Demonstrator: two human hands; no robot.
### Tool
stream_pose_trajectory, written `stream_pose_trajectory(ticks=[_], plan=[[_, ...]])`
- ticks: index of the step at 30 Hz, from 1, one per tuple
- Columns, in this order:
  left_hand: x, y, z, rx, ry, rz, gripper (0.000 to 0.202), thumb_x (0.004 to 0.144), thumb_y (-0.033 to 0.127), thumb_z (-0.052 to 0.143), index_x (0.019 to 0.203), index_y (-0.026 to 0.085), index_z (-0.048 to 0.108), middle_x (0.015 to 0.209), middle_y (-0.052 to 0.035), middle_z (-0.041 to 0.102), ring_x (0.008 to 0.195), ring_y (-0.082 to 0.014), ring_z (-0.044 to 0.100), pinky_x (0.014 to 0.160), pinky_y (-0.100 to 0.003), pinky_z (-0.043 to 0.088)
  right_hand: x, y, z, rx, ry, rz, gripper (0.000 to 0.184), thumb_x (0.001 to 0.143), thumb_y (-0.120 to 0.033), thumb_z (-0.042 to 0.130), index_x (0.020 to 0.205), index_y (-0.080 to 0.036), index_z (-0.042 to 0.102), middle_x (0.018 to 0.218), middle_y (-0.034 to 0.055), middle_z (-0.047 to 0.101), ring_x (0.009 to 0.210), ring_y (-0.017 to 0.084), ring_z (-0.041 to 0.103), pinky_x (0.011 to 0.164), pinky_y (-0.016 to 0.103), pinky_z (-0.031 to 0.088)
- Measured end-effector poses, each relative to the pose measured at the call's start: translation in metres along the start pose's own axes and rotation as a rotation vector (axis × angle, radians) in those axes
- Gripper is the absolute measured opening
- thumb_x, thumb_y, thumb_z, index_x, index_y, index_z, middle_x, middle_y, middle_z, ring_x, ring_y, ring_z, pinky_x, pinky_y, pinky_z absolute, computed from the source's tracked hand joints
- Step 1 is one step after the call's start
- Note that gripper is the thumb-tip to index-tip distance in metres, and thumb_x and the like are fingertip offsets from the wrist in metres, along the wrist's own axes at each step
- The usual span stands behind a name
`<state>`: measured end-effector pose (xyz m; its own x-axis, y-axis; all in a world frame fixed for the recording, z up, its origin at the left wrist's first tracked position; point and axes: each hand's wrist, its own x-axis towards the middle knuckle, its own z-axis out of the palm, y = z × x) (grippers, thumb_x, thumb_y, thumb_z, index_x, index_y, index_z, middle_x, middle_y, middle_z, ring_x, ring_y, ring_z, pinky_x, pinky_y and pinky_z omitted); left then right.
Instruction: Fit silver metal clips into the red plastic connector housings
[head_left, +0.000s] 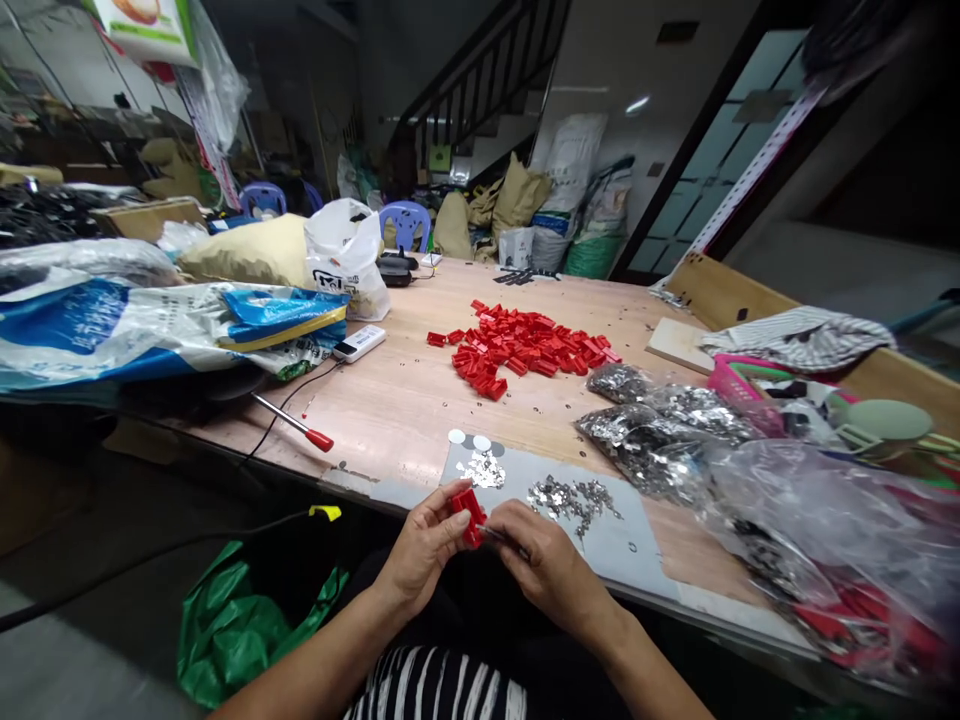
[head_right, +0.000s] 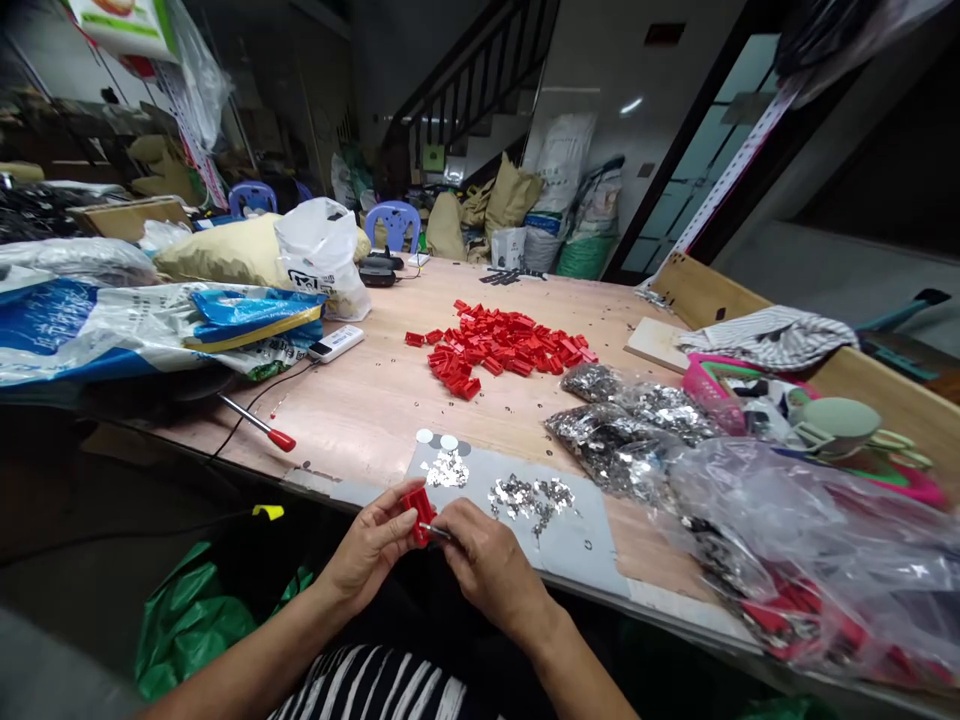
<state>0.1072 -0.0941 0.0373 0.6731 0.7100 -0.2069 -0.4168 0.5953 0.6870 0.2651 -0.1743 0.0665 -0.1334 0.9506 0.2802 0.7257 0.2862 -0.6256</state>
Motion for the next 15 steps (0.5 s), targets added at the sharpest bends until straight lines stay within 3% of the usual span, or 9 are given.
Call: stream_pose_trajectory(ticks=[7, 15], plan=[[0.0041, -0.004, 0.0012, 0.0, -0.002, -0.034, 0.049, 0.068, 0.027, 0.079, 0.114, 0.02, 0.066, 0.095, -0.0071, 0.066, 0.08, -0.0139, 0.061, 0.071, -0.025, 0.047, -0.006, 0.0037, 0.0034, -0.052, -0.011, -0.015, 0.03, 0.087, -0.003, 0.043, 0.103, -0.025, 0.056, 0.094, 0.0037, 0.062, 0.085, 0.016, 0.06, 0.074, 0.027, 0.049], [0.0081, -0.0068, 0.0009, -0.008, -0.008, -0.053, 0.047, 0.066, 0.028, 0.081, 0.111, 0.02, 0.068, 0.093, -0.0078, 0.066, 0.077, -0.0144, 0.061, 0.068, -0.026, 0.046, -0.0085, 0.0097, 0.0055, -0.083, 0.017, -0.035, 0.025, 0.083, -0.002, 0.043, 0.094, -0.024, 0.052, 0.088, 0.0023, 0.061, 0.08, 0.016, 0.059, 0.07, 0.026, 0.048]])
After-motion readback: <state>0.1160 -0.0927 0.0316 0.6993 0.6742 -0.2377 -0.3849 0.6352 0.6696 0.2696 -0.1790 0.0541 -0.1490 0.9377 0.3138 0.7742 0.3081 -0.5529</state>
